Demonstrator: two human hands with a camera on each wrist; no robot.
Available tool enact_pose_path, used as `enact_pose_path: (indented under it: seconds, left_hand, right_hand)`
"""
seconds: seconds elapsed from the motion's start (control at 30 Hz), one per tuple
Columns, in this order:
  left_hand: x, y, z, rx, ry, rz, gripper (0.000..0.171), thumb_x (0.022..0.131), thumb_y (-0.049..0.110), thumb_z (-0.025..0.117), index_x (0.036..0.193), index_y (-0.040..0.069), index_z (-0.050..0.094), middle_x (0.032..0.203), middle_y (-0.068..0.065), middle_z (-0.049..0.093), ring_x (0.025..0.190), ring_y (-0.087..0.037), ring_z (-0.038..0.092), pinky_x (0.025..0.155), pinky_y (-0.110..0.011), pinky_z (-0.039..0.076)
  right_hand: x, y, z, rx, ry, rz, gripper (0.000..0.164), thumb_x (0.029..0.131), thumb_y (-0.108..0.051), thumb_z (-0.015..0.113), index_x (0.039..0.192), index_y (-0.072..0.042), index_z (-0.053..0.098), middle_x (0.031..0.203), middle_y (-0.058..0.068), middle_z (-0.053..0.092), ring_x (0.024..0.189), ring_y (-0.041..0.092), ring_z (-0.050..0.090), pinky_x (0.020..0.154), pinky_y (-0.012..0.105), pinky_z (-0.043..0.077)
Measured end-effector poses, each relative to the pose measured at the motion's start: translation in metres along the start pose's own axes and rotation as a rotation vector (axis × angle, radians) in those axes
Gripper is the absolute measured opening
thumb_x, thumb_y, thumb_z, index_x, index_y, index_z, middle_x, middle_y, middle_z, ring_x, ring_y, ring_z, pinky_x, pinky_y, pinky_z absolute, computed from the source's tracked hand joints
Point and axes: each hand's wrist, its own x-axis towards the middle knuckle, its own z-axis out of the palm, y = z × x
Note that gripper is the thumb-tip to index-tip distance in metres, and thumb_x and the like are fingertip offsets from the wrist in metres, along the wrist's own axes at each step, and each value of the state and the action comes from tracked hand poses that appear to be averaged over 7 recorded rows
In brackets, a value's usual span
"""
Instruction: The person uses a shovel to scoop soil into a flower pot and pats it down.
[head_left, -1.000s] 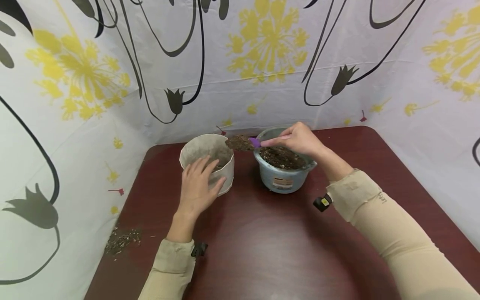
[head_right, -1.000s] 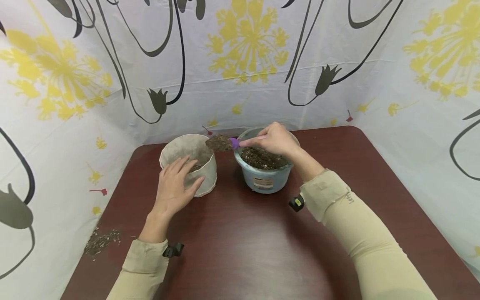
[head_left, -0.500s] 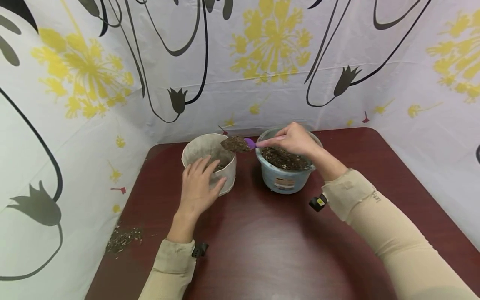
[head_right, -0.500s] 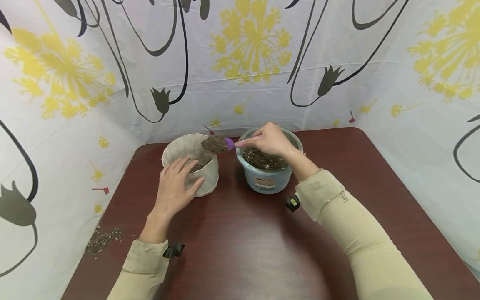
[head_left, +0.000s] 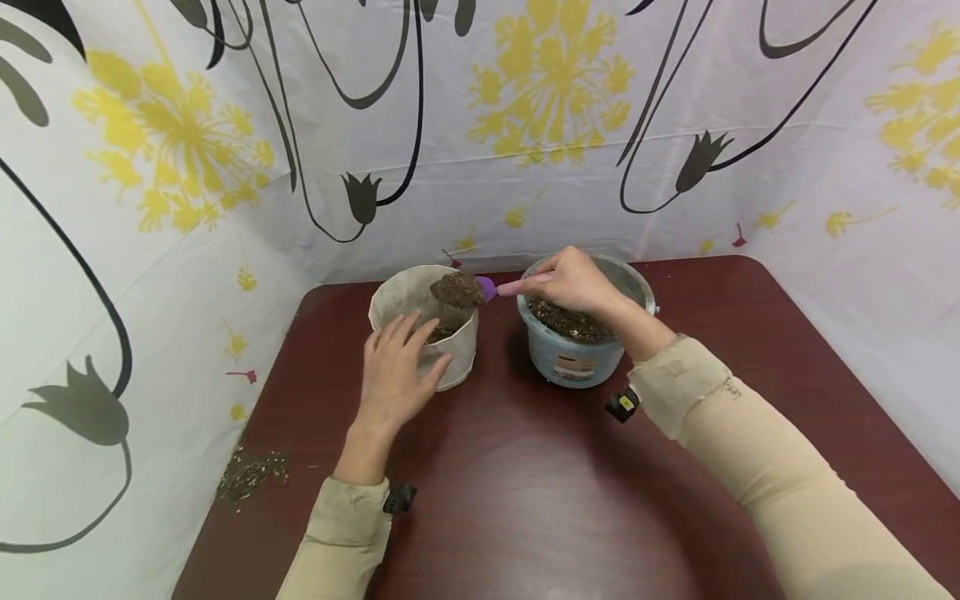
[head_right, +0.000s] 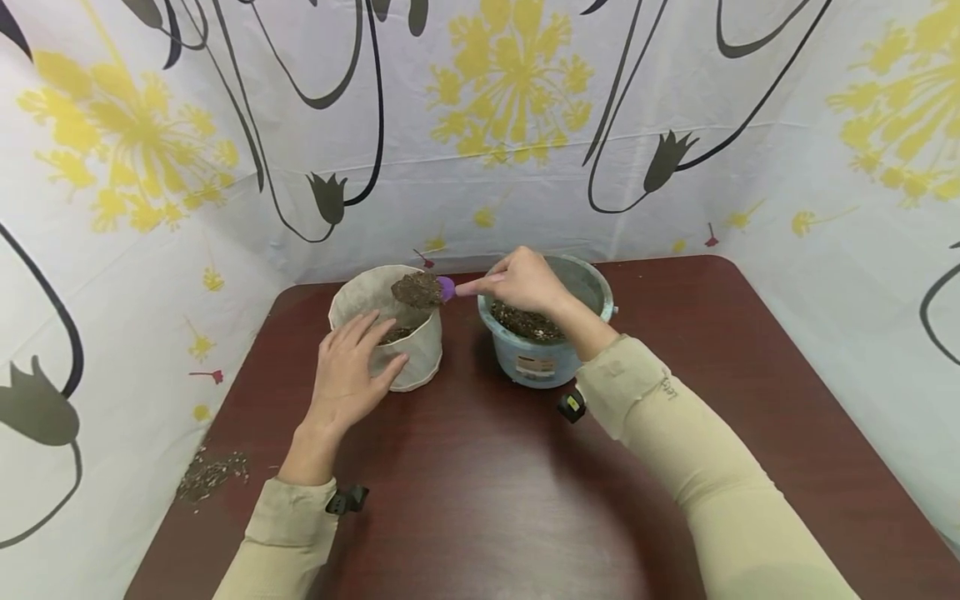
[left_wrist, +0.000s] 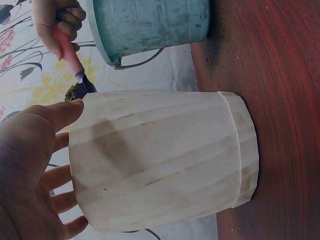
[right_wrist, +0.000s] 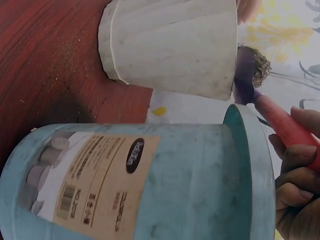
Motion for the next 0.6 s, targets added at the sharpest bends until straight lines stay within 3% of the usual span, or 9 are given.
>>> enact_pose_path:
  seconds: [0.1,0.2,0.27,0.43,0.6]
  left_hand:
    - [-0.001,-0.002,-0.002,0.008,0.024,-0.015,0.053,0.092,0.040,0.073,0.138,0.015,0.063,0.148,-0.013,0.053,0.138,-0.036,0.045,0.113,-0.058,0.029]
    - [-0.002,-0.004,-0.002,0.026,0.055,-0.038,0.052,0.092,0.039,0.073,0.136,0.014,0.065,0.146,-0.014,0.055,0.137,-0.036,0.047,0.113,-0.057,0.030]
    - [-0.002,-0.005,-0.003,0.035,0.072,-0.053,0.050,0.092,0.039,0.072,0.134,0.012,0.066,0.145,-0.014,0.056,0.136,-0.036,0.047,0.113,-0.056,0.031]
    - [-0.005,-0.010,-0.004,0.031,0.108,-0.067,0.049,0.091,0.040,0.072,0.130,0.011,0.068,0.144,-0.014,0.057,0.133,-0.037,0.049,0.111,-0.056,0.032]
    - [-0.008,-0.014,-0.004,0.024,0.124,-0.067,0.045,0.092,0.042,0.072,0.125,0.011,0.071,0.142,-0.014,0.059,0.131,-0.036,0.052,0.110,-0.055,0.034]
  right_hand:
    - [0.004,-0.003,0.004,-0.009,-0.010,-0.001,0.015,0.093,-0.044,0.072,0.093,-0.034,0.083,0.055,-0.005,0.052,0.046,0.008,0.019,0.046,0.024,0.026]
    - [0.006,-0.006,0.008,-0.039,-0.002,-0.006,0.024,0.092,-0.045,0.073,0.082,-0.027,0.085,0.049,-0.007,0.045,0.045,0.008,0.019,0.046,0.024,0.024]
    - [0.008,-0.008,0.011,-0.057,0.009,-0.012,0.025,0.092,-0.044,0.073,0.080,-0.025,0.084,0.045,-0.006,0.033,0.046,0.008,0.019,0.046,0.024,0.023]
    - [0.013,-0.011,0.018,-0.078,0.023,-0.030,0.016,0.092,-0.040,0.074,0.089,-0.029,0.084,0.044,-0.008,0.039,0.046,0.007,0.021,0.046,0.024,0.024]
    - [0.013,-0.013,0.025,-0.113,0.055,-0.057,0.023,0.093,-0.037,0.074,0.083,-0.018,0.084,0.045,-0.005,0.049,0.043,0.008,0.029,0.047,0.026,0.030]
